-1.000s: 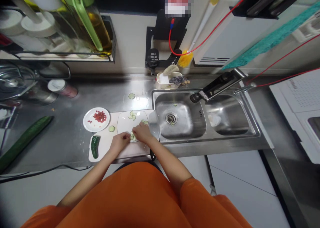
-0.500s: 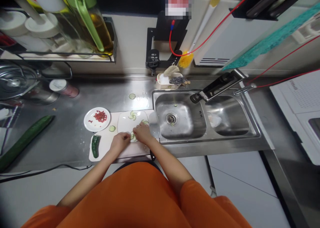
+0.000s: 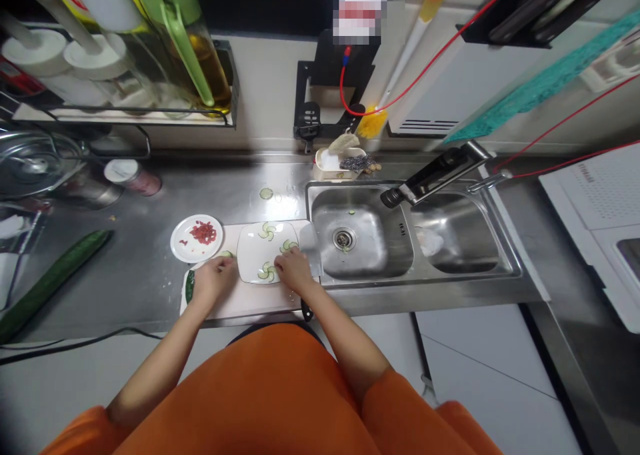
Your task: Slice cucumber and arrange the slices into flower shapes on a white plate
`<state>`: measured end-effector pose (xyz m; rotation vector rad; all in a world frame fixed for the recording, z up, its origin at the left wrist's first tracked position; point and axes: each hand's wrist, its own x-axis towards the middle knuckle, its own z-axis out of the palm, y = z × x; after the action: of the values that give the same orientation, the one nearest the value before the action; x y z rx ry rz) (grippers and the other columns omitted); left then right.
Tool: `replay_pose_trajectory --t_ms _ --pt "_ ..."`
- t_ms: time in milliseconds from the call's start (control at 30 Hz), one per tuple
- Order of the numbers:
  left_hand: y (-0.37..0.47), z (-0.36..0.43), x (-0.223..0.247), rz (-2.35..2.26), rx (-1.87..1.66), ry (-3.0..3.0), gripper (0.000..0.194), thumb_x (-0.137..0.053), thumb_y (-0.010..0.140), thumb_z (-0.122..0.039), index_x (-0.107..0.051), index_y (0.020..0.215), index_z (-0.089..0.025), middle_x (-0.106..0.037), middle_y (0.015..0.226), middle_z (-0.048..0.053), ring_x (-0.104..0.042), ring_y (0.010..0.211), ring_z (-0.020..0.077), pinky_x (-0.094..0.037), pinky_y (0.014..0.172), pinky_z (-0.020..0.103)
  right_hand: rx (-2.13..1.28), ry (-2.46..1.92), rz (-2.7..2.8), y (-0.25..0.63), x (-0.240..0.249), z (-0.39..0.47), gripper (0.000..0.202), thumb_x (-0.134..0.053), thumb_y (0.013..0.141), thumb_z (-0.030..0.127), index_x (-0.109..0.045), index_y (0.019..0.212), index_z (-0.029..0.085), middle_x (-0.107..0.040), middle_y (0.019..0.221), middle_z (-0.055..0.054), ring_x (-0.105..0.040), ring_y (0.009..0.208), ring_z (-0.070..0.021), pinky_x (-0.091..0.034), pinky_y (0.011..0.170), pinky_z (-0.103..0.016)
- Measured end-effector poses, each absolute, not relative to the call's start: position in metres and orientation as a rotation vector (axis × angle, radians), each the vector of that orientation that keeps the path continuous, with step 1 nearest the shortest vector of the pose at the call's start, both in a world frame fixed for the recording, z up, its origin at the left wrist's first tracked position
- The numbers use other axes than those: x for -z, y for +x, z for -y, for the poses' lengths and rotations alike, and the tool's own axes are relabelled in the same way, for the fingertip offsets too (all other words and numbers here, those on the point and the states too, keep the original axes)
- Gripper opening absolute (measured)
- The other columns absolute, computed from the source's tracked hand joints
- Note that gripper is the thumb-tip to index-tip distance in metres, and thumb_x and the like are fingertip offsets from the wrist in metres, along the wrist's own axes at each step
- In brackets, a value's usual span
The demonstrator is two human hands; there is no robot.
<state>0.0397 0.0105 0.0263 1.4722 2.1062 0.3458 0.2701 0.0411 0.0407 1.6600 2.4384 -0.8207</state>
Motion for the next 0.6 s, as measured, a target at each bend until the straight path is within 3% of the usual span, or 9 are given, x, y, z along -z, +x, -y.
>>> replay_pose_trajectory --t_ms 200,367,600 --pt "0.021 -0.015 -0.024 -2.274 -0.135 1.54 0.034 -0.047 0.083 -0.032 -0.066 0.108 -0.018 -0.066 0.101 0.013 -0.062 0.087 0.0233 -0.044 0.076 0.031 0.874 1.681 -2.392 0.268 -0.044 -0.023 0.023 -0.044 0.091 0.027 -0.067 0.091 0.023 -0.066 0.094 -0.006 -0.045 0.101 -0.0216 -0.031 0.074 -0.03" --pt "0.034 -0.017 -0.025 -2.308 0.081 1.539 0.033 -0.042 0.087 -0.034 -0.065 0.105 -0.018 -0.063 0.102 0.014 -0.062 0.085 0.0242 -0.043 0.071 0.032 0.891 1.659 -2.394 0.263 -0.044 -0.016 0.023 -0.044 0.091 0.026 -0.067 0.093 0.024 -0.066 0.094 -0.005 -0.045 0.102 -0.0216 -0.031 0.075 -0.03" --pt "0.032 -0.018 -0.02 -2.323 -0.029 1.519 0.034 -0.046 0.085 -0.035 -0.063 0.108 -0.018 -0.063 0.101 0.014 -0.061 0.083 0.0257 -0.042 0.068 0.032 0.865 1.618 -2.395 0.26 -0.044 -0.013 0.02 -0.045 0.092 0.026 -0.065 0.091 0.023 -0.065 0.095 -0.005 -0.044 0.104 -0.022 -0.032 0.073 -0.031"
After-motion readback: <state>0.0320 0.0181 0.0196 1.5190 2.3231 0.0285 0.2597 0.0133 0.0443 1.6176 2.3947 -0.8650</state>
